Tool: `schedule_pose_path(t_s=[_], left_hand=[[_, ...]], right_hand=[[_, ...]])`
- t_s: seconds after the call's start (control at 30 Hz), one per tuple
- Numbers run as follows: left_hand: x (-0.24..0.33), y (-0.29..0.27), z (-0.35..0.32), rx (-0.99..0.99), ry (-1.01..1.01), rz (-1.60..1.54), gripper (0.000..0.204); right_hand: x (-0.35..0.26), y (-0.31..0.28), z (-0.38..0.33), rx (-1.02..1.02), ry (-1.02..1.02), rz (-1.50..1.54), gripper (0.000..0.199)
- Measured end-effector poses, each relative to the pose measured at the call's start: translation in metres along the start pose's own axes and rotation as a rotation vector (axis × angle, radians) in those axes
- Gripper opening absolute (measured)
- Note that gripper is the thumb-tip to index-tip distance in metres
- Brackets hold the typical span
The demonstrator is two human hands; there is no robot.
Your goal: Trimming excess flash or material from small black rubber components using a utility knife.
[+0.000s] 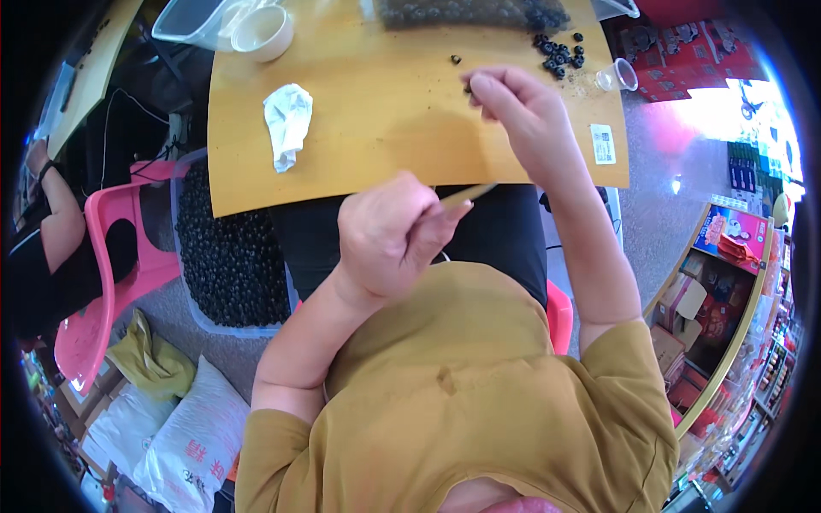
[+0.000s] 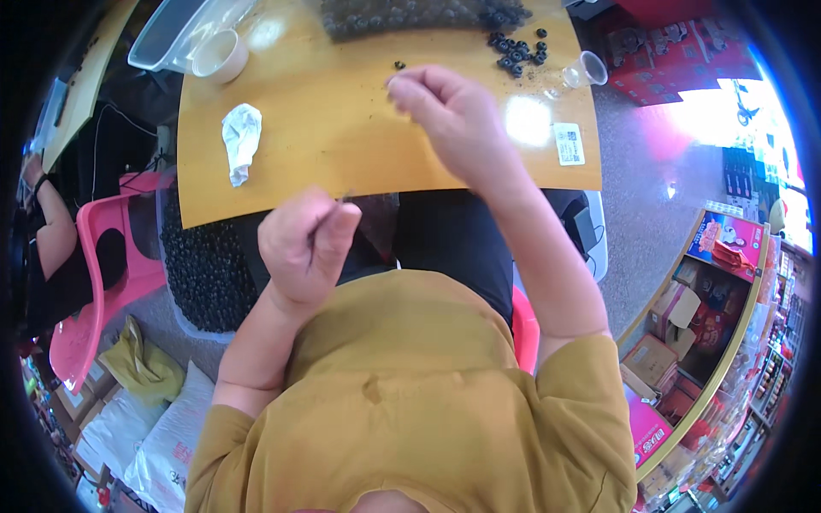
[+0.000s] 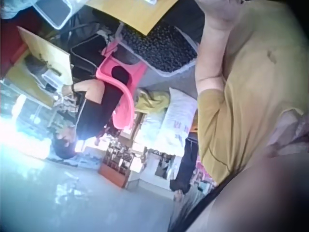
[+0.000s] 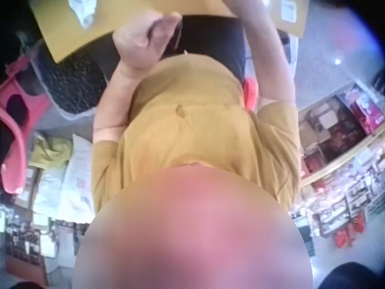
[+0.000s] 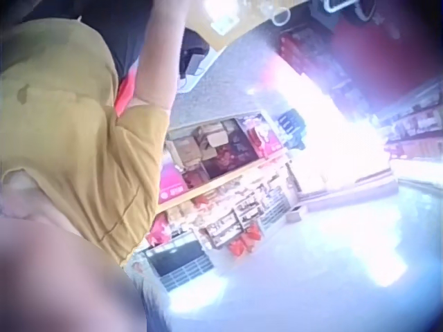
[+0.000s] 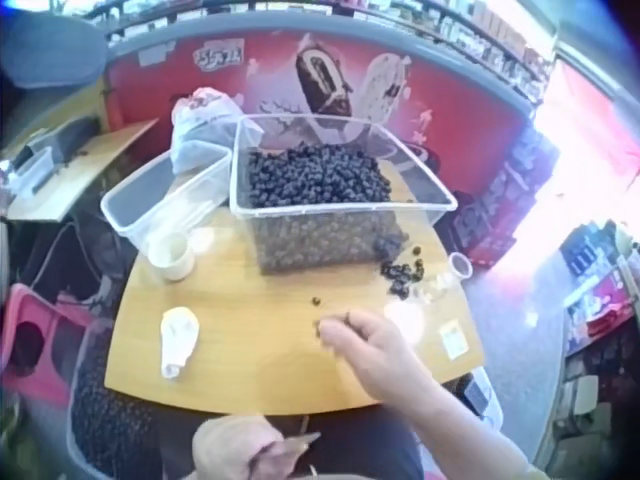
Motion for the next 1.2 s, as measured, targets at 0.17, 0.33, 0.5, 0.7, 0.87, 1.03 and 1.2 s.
schedule_pose_path(t_s=[0.17, 0.33, 0.5, 0.7, 0.87, 1.03, 1.2], left_hand=[[-0.006, 0.001, -0.001, 0.117, -0.141, -0.116, 0.023], [-0.004, 0.006, -0.004, 0.146, -0.146, -0.37, 0.019], [0.007, 0.006, -0.004, 0.2, -0.346, -0.54, 0.018], [0.004, 0.001, -0.009, 0.08, -0.287, -0.361, 0.018], [0.009, 0.002, -0.003, 0.146, -0.303, -0.484, 0.018], [0.01, -0.001, -0.004, 0.113, -0.261, -0.424, 0.017], [0.011, 0.001, -0.001, 0.057, -0.183, -0.304, 0.016]], right_hand=[[-0.036, 0.005, -0.061, -0.329, 0.125, 0.657, 0.023], [-0.043, 0.008, -0.077, -0.326, 0.072, 0.764, 0.026], [-0.051, 0.009, -0.084, -0.3, -0.039, 0.793, 0.031], [-0.048, 0.012, -0.083, -0.153, -0.285, 0.489, 0.025], [-0.056, 0.009, -0.09, -0.16, -0.12, 0.724, 0.027], [-0.051, 0.005, -0.088, -0.19, -0.186, 0.707, 0.028], [-0.051, 0.005, -0.088, -0.231, -0.136, 0.658, 0.028]])
Point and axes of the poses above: each hand's wrist, its own z-axis towards the middle knuckle, its own y-axis out of the palm, x = y × z, the point moved 1 cm from there along z, towards the middle knuckle, and after that the axes turned 15 degrees about -z, right-handed, at the moved point
